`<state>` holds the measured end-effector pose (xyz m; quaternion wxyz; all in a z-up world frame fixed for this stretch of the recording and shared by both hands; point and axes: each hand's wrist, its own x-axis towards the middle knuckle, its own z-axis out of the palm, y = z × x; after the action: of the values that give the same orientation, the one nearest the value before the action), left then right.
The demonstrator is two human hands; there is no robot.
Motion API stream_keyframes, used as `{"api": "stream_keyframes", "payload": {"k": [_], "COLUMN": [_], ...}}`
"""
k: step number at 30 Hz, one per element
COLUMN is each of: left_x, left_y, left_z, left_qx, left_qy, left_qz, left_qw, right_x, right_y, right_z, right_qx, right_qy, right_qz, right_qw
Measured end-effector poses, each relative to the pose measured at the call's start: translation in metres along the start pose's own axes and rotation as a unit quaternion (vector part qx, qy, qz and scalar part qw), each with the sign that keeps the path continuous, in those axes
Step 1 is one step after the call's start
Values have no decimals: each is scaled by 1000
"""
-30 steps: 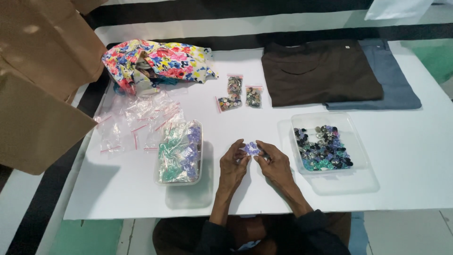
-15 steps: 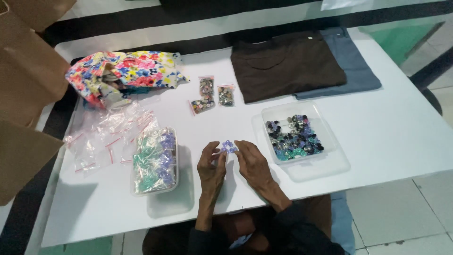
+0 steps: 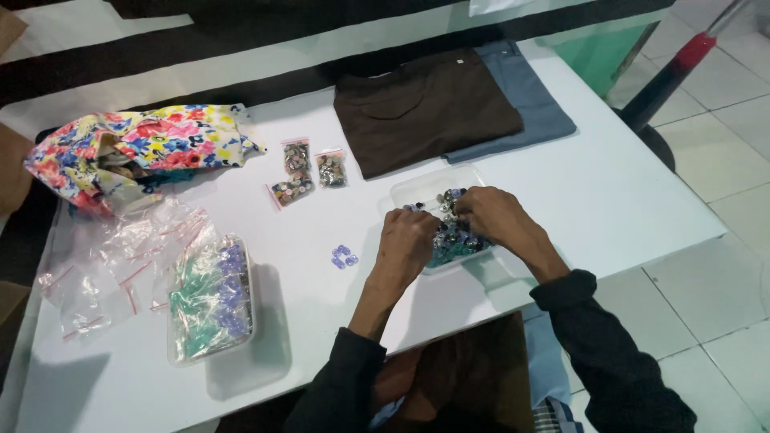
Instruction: The person sits at a white table and sorts small, colorful beads from a clear plastic container into small ziplock bags. They handle the beads and bags by hand, filling the bags and placing them on the table.
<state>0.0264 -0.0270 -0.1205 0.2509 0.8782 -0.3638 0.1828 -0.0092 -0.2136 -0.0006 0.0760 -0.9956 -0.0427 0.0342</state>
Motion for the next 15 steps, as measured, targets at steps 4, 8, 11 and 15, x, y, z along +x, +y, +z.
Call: {"api": "stream_keyframes", "payload": {"k": [4, 8, 11, 15], "left_x": [30, 47, 52, 52], "left_y": [6, 7, 10, 22], "left_z": [-14, -17, -17, -28], "left_qx": [76, 155, 166, 199], "left_qy": [-77, -118, -140, -142], "left_qz": [3, -1, -16, -26], "left_qw": [994, 981, 976, 969], "right_x": [26, 48, 46, 26], "right_y": [20, 33, 33, 23], "right_z": [39, 68, 50, 13], "right_qx": [-66, -129, -63, 55], "right_qy": [20, 53, 38, 2], "right_qz": [-21, -92, -94, -43], "right_qw": [997, 986, 993, 998]}}
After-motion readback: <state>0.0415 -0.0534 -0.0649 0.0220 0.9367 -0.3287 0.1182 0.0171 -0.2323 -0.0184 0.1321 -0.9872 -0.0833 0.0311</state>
